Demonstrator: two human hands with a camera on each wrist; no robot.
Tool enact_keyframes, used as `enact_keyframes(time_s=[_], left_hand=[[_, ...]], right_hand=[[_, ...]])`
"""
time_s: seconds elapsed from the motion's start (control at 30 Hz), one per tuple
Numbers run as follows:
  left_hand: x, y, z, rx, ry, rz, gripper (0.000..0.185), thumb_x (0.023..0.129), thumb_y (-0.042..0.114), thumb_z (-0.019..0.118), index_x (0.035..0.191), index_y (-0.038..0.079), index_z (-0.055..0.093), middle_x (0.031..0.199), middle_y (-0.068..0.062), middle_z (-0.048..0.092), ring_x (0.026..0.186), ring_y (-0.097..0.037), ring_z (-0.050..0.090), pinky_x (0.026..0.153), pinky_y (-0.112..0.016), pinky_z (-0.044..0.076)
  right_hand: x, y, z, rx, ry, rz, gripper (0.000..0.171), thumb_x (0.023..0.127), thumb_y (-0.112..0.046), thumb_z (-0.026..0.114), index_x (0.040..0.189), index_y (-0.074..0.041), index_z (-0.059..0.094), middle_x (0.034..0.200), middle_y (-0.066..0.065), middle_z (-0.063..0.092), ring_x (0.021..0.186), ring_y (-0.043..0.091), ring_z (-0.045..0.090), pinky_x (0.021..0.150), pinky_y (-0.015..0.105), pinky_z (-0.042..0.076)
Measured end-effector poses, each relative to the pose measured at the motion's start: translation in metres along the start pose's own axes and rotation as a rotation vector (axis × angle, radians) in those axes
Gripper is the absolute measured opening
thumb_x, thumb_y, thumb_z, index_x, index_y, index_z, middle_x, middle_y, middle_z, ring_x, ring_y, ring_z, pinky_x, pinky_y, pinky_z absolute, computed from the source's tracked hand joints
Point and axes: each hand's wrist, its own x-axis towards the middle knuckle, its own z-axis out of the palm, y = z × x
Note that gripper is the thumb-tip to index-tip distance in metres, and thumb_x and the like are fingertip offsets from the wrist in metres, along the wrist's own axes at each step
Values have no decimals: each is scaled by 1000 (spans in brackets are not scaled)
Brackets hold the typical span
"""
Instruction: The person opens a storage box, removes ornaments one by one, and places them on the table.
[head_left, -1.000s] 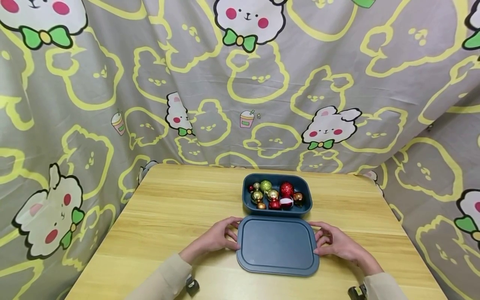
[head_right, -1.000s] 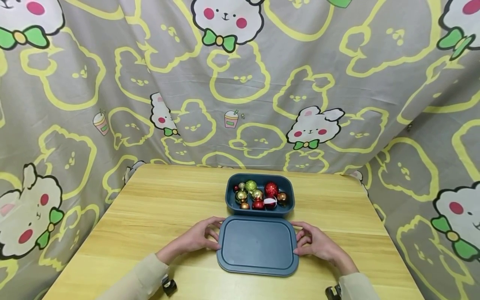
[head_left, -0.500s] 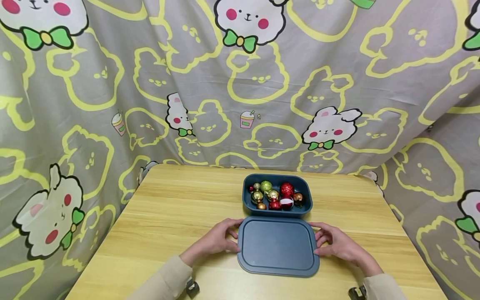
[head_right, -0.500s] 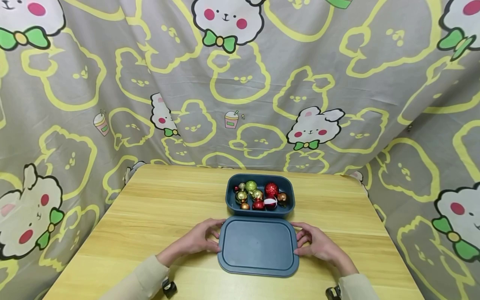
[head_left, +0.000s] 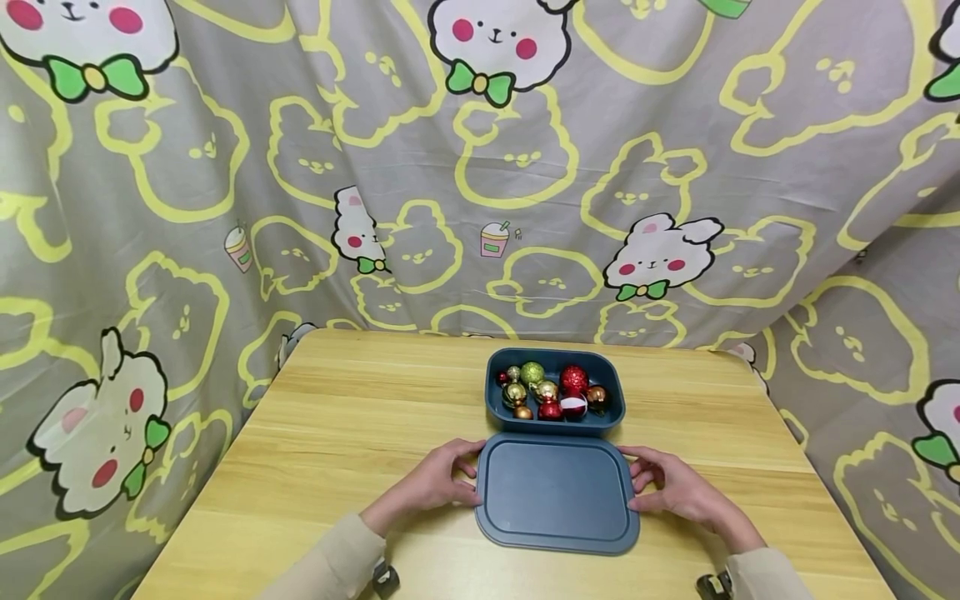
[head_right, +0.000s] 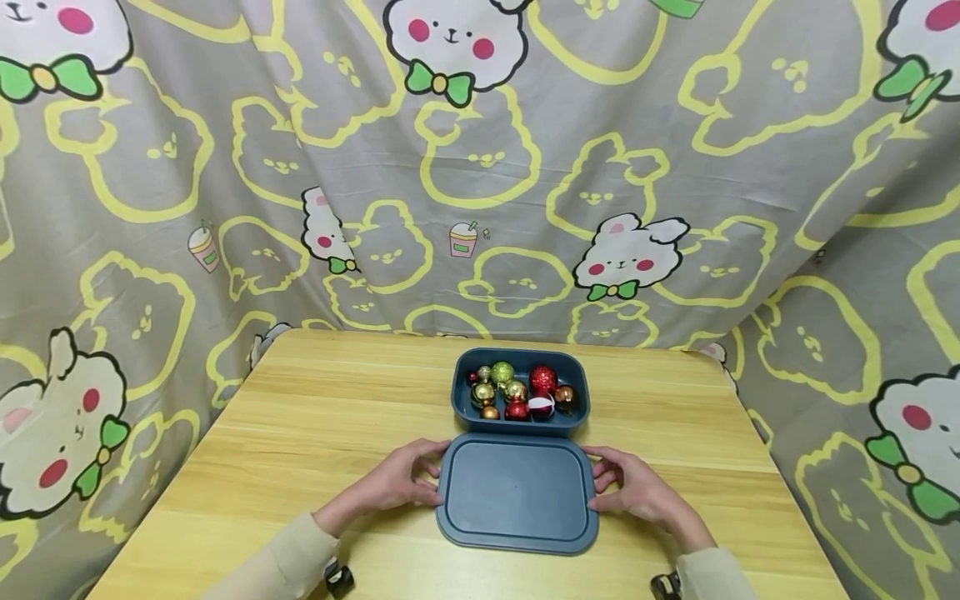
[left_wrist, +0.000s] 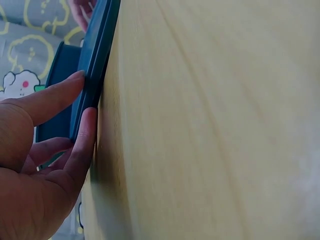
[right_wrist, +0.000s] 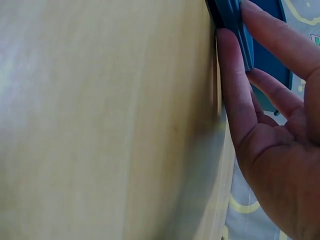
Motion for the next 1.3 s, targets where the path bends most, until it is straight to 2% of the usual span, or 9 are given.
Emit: enact_keyframes(time_s=[0.17, 0.4, 0.67, 0.9, 1.13, 1.3], left_hand=[[0, 1, 0, 11, -1, 7, 87, 74, -6, 89, 150, -7, 47, 127, -19, 60, 101, -30, 65, 77, -21, 61], [-1, 3, 1, -58, -10, -2, 88, 74, -12, 86, 151, -9, 44, 120, -22, 59, 98, -30, 65, 78, -25, 63], [0, 5, 2, -102, -20, -45, 89, 75, -12, 85, 153, -5, 43, 116, -20, 60, 90, -23, 68, 77, -22, 63], [-1, 6, 2, -85, -21, -45, 90, 75, -13, 84, 154, -6, 42, 111, -22, 61, 89, -28, 69, 76, -23, 63], [0, 3, 2, -63, -26, -55, 90, 76, -10, 85, 155, -4, 42, 110, -19, 62, 87, -19, 68, 78, -21, 62], [-1, 1, 2, -54, -32, -59, 90, 77, -11, 84, 155, -3, 42, 112, -18, 61, 88, -18, 68, 78, -21, 62]], right_hand=[[1, 1, 0, -20, 3, 4, 92, 79, -3, 88, 154, 9, 38, 116, 20, 60, 94, 20, 63, 77, 23, 56], [0, 1, 1, -27, 9, 10, 92, 78, -2, 89, 154, 9, 39, 117, 20, 59, 94, 20, 63, 78, 22, 55], [-1, -1, -1, -35, 15, 13, 91, 77, -3, 89, 153, 9, 40, 117, 19, 58, 93, 23, 62, 77, 23, 55], [0, -1, 0, -45, 4, 3, 91, 78, -5, 89, 153, 10, 40, 121, 21, 58, 94, 21, 63, 78, 23, 55], [0, -1, -1, -78, 13, -13, 88, 77, -5, 89, 151, 10, 43, 123, 22, 58, 93, 20, 64, 79, 23, 55], [-2, -2, 1, -112, 33, -8, 87, 76, -6, 91, 149, 9, 47, 126, 22, 58, 92, 20, 64, 79, 23, 55]])
